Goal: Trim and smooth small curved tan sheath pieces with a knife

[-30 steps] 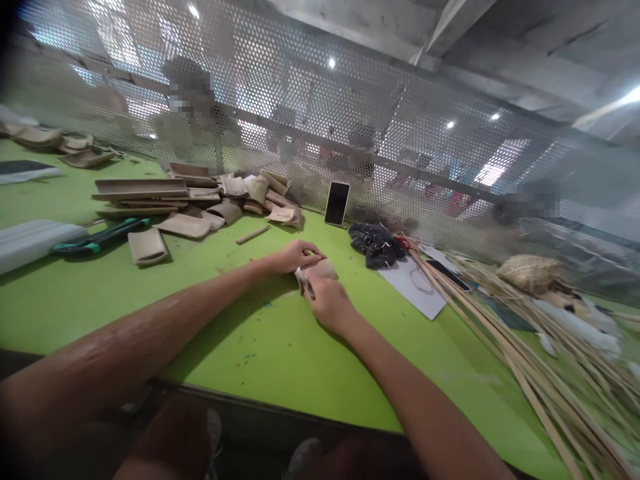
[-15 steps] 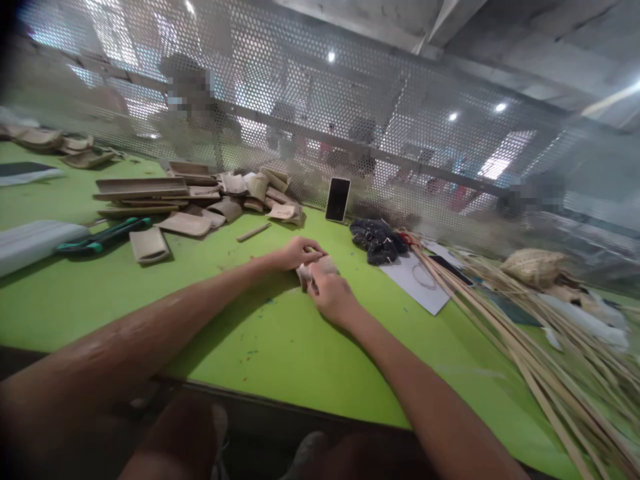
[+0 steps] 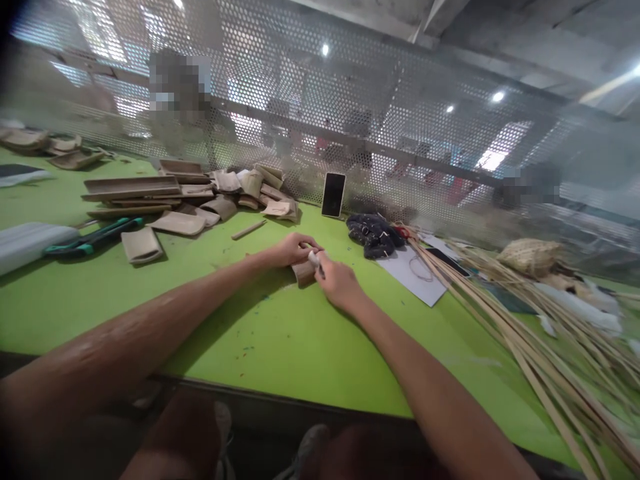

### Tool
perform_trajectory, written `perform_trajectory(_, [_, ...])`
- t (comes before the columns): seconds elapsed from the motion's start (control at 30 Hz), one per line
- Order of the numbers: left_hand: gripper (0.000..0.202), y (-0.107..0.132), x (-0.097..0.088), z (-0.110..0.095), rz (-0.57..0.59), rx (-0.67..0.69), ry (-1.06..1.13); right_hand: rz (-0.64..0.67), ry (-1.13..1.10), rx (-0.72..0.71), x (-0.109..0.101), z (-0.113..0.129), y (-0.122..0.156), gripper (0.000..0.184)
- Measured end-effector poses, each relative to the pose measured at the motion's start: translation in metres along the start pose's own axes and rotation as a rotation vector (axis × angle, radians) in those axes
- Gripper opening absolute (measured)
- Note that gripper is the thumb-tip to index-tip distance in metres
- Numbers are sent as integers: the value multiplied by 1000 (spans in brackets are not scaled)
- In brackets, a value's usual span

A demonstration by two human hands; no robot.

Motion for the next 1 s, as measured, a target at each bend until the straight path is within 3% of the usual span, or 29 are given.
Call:
perform_trajectory(0.13, [26,-1,2,-1,-26,-19,-50,-45,1,92,-6,-14,-2,24])
perform_trajectory(0.3, [28,-2,2,0,23,-37,-12,47,-65,-91,2,20,7,20])
perform_trajectory(0.37, [29,-1,1,-1,26,-5,-9,29,-30,-117,3,22,8,21])
perform_trajectory(0.53, [29,1,1,-2,32,22,-50,-45,67,101,-7,-15,0,26])
perform_trajectory(0.6, [28,0,1,-2,30,25,-53,-63,86,154,-8,-19,-1,26])
perform_trajectory(0.83, [25,-2,2,0,23,22,-51,-5,19,-114,6,17,9,21])
perform_trajectory(1.0, [26,-1,0,0,6,0,-73,-71,15,58,-4,-15,1,26])
Point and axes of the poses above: each hand's wrist, its own y-axis away from the middle knuckle, its own x-axis out of the palm, z = x × y, the point moved 3 cm from there along -y, towards the middle knuckle, and after that the axes turned 15 degrees about z, right-handed, at the moved point
